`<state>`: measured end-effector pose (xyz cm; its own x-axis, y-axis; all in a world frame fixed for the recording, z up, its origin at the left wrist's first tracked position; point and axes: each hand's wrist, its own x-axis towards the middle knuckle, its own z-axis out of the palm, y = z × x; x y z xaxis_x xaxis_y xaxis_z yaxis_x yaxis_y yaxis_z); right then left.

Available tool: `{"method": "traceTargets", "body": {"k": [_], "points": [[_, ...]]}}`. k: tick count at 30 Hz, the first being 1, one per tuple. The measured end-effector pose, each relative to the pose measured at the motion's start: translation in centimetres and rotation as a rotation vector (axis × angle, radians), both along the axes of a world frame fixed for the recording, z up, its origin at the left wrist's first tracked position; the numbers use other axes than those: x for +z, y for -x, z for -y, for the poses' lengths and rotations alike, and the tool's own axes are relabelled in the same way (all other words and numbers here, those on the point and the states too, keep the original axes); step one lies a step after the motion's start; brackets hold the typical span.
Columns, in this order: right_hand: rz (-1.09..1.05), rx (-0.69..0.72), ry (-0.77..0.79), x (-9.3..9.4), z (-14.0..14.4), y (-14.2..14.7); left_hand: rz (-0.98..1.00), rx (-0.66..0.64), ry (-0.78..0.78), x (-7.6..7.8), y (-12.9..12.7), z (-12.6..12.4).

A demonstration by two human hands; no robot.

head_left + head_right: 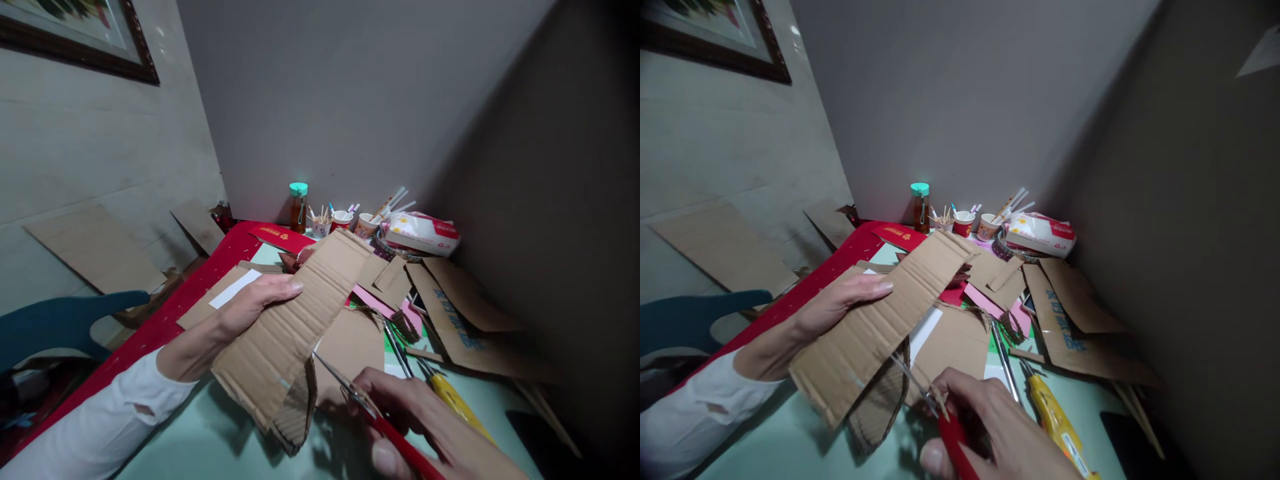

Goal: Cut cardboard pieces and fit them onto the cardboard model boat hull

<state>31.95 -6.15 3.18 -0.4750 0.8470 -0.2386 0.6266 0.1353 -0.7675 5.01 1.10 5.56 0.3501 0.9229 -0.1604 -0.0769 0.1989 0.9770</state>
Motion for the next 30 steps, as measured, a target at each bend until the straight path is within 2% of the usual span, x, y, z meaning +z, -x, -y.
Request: {"method": "traceTargets", "body": {"k": [5, 9, 14, 17, 20, 25, 30], "points": [[-0.003, -0.017, -0.018, 0.2, 0.0, 0.6, 0.039, -0.114, -0.007, 0.1, -2.1, 0.0], [0.010, -0.038, -0.019, 0.7, 0.0, 1.2, 0.092, -0.147, -0.001, -0.3, -2.7, -0.1], [0.011, -0.061, -0.049, 1.0, -0.1, 1.8, 0.270, -0.100, 0.114, -1.0, -1.4, 0.8], [0.016, -0.043, -0.049, 1.2, -0.2, 2.0, 0.292, -0.104, 0.144, -1.2, -0.2, 1.7], [0.034, -0.060, -0.035, 1.1, -0.3, 2.1, 0.273, -0.155, 0.142, -1.4, 0.7, 2.3], [0.036, -0.046, -0.026, 0.8, -0.6, 2.1, 0.264, -0.330, 0.087, -1.5, 1.4, 2.2], [0.032, -0.021, 0.003, 0.8, -0.6, 2.0, 0.222, -0.332, 0.118, -1.3, 1.4, 2.2]]}}
